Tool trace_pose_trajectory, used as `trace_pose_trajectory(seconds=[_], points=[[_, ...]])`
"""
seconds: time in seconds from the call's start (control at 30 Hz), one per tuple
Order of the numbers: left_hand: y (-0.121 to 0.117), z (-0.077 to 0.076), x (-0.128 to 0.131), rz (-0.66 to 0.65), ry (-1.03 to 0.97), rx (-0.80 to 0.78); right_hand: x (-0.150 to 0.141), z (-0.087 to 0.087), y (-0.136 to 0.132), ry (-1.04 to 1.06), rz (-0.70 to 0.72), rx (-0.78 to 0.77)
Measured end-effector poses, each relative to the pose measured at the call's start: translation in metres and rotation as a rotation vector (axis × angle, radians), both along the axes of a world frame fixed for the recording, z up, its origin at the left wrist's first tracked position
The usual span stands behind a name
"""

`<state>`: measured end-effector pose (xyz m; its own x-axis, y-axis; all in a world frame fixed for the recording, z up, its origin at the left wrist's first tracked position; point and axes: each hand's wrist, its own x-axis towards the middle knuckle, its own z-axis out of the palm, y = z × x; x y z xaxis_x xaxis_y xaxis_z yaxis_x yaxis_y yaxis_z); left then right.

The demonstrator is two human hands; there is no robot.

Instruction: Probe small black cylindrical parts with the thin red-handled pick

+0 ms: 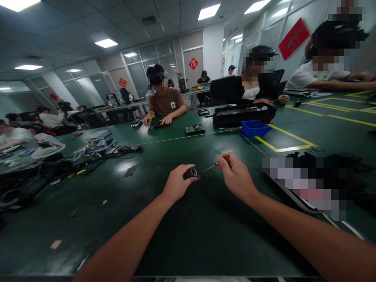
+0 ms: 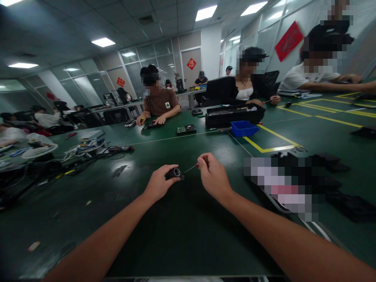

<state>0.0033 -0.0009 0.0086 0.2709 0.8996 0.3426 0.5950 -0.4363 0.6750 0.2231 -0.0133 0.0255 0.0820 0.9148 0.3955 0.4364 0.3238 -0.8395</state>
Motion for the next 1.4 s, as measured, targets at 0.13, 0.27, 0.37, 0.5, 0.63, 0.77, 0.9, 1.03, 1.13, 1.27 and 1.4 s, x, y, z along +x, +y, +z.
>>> trace_pose_trajectory(seconds=[0.13,0.27,0.37,0.5,0.63,0.77,0.9,1.03,1.13,1.27,1.4], points=[[0.006,-0.002,-0.005,0.027,-0.180,-0.092,0.001,0.002,-0.001,0.019,-0.001,0.018],[0.013,-0.002,-0.009,0.021,-0.608,-0.309,0.002,0.003,-0.002,0.019,0.007,0.023],[0.011,0.005,-0.010,-0.003,-0.736,-0.387,0.002,0.004,-0.001,0.038,0.012,0.021],[0.000,0.023,-0.010,0.009,-0.231,-0.331,0.002,0.004,0.000,0.067,0.014,0.037],[-0.009,0.036,-0.001,-0.091,0.215,-0.258,0.002,0.005,-0.001,0.066,0.011,0.052],[-0.005,0.030,0.013,-0.178,0.494,-0.198,0.003,0.004,0.000,0.061,0.013,0.064],[0.004,0.015,0.023,-0.233,0.653,-0.130,0.002,0.003,0.001,0.072,0.015,0.067],[0.009,0.007,0.021,-0.225,0.574,-0.101,0.003,0.003,0.001,0.076,0.021,0.050],[0.013,0.006,0.011,-0.186,0.387,-0.126,0.003,0.003,0.001,0.070,0.026,0.044],[0.023,0.011,-0.013,-0.074,0.082,-0.221,0.004,0.000,0.002,0.094,0.042,0.044],[0.032,0.020,-0.046,0.103,-0.287,-0.365,0.003,-0.001,0.003,0.088,0.038,0.030]])
